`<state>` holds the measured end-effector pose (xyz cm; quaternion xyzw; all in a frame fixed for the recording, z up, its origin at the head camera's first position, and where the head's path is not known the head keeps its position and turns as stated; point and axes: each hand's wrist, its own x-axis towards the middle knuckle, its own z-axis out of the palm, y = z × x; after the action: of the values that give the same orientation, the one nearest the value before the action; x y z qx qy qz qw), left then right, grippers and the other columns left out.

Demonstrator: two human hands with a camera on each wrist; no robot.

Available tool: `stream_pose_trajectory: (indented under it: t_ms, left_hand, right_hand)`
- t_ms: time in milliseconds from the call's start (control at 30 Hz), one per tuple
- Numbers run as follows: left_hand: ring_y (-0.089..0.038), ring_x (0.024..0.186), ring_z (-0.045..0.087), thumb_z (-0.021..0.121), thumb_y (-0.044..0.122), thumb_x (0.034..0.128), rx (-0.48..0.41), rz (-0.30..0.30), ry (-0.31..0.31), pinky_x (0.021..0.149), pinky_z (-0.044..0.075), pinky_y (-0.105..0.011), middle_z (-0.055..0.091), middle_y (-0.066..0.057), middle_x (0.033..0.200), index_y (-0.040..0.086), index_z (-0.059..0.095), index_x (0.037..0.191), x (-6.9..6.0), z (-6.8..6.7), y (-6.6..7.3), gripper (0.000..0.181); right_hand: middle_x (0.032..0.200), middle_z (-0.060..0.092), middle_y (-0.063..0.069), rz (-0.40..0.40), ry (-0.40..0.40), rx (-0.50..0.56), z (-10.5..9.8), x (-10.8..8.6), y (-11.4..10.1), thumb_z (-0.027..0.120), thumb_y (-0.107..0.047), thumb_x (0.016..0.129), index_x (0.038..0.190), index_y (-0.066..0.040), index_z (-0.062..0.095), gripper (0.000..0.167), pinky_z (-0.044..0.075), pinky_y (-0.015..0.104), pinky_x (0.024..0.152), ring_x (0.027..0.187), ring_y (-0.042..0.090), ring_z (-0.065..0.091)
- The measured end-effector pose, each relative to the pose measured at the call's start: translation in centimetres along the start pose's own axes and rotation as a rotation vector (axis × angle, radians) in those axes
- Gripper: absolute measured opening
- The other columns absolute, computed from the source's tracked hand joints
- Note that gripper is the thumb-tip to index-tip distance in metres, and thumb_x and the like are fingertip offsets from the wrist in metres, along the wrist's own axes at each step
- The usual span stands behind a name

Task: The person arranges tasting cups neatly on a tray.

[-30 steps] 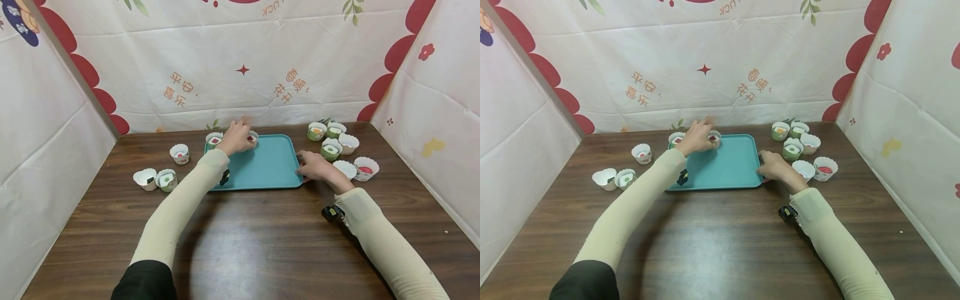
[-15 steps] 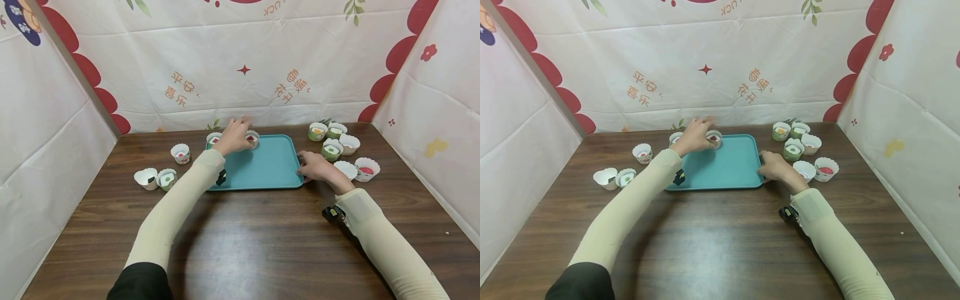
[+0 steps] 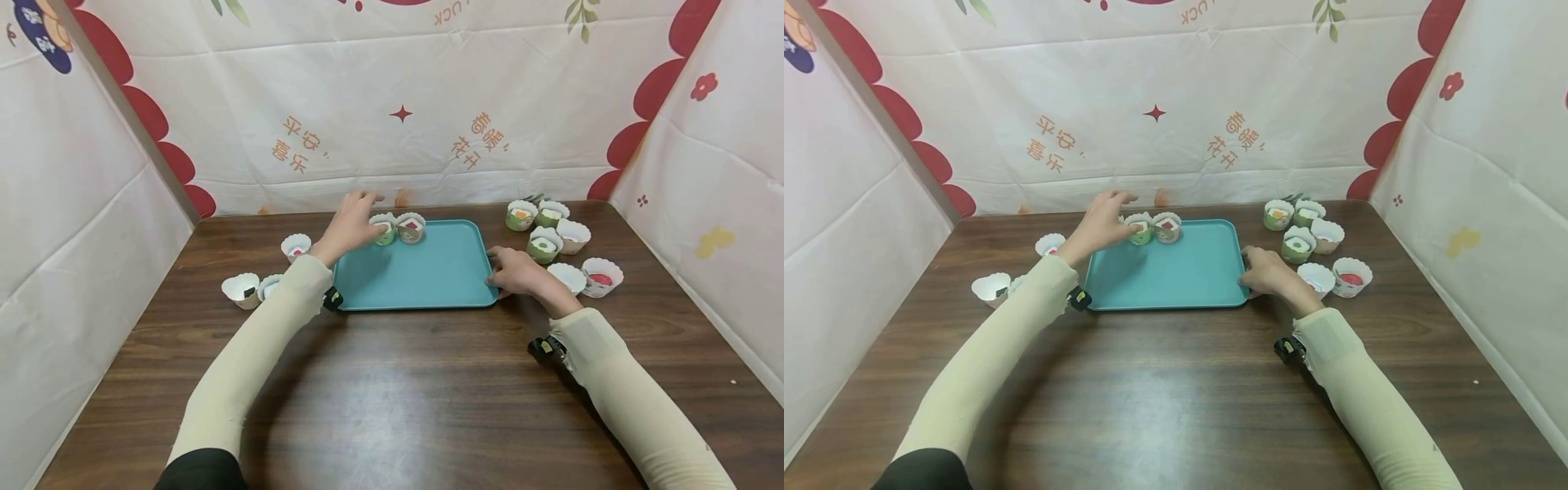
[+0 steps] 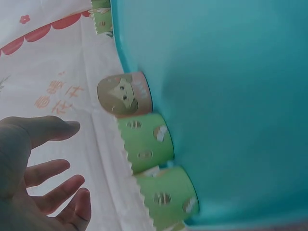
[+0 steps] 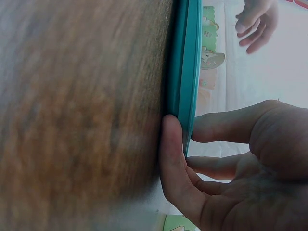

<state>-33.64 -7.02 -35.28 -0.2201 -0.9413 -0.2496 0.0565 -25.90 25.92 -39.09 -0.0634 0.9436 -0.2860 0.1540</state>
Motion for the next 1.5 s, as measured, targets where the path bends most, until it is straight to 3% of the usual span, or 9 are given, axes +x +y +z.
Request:
stream_pose_trajectory:
  t_ms: [467, 967, 1500]
  left_hand:
    - [-0.039, 0.142, 0.044, 0.074, 0.027, 0.0953, -0.002, -0.019, 0.103, 0.116, 0.042, -0.057, 0.053, -0.017, 0.149, 0.007, 0.056, 0.145, -3.7, -2.3, -2.5, 0.057]
    - [-0.044, 0.140, 0.042, 0.073, 0.027, 0.0953, -0.086, -0.166, 0.155, 0.117, 0.036, -0.062, 0.053, -0.021, 0.147, 0.006, 0.054, 0.147, -6.7, -4.5, -7.7, 0.059]
    - [-0.049, 0.144, 0.037, 0.073, 0.030, 0.0937, -0.064, -0.227, 0.037, 0.117, 0.034, -0.066, 0.043, -0.027, 0.154, 0.004, 0.045, 0.153, -8.6, -5.4, -10.8, 0.070]
  right_hand:
    - [0.108, 0.059, 0.028, 0.012, 0.004, -0.003, 0.0, -0.1, 0.1, 0.062, -0.005, 0.096, 0.153, 0.014, 0.032, 0.067, 0.065, 0.031, 0.063, 0.077, 0.024, 0.070]
    - [0.103, 0.058, 0.025, 0.010, 0.002, -0.007, -0.1, -0.1, -0.1, 0.062, -0.005, 0.096, 0.153, 0.014, 0.032, 0.067, 0.065, 0.031, 0.063, 0.076, 0.023, 0.069]
    - [0.107, 0.058, 0.027, 0.016, 0.000, -0.003, -0.1, -0.3, -0.2, 0.063, -0.005, 0.096, 0.153, 0.013, 0.032, 0.067, 0.065, 0.031, 0.063, 0.078, 0.025, 0.069]
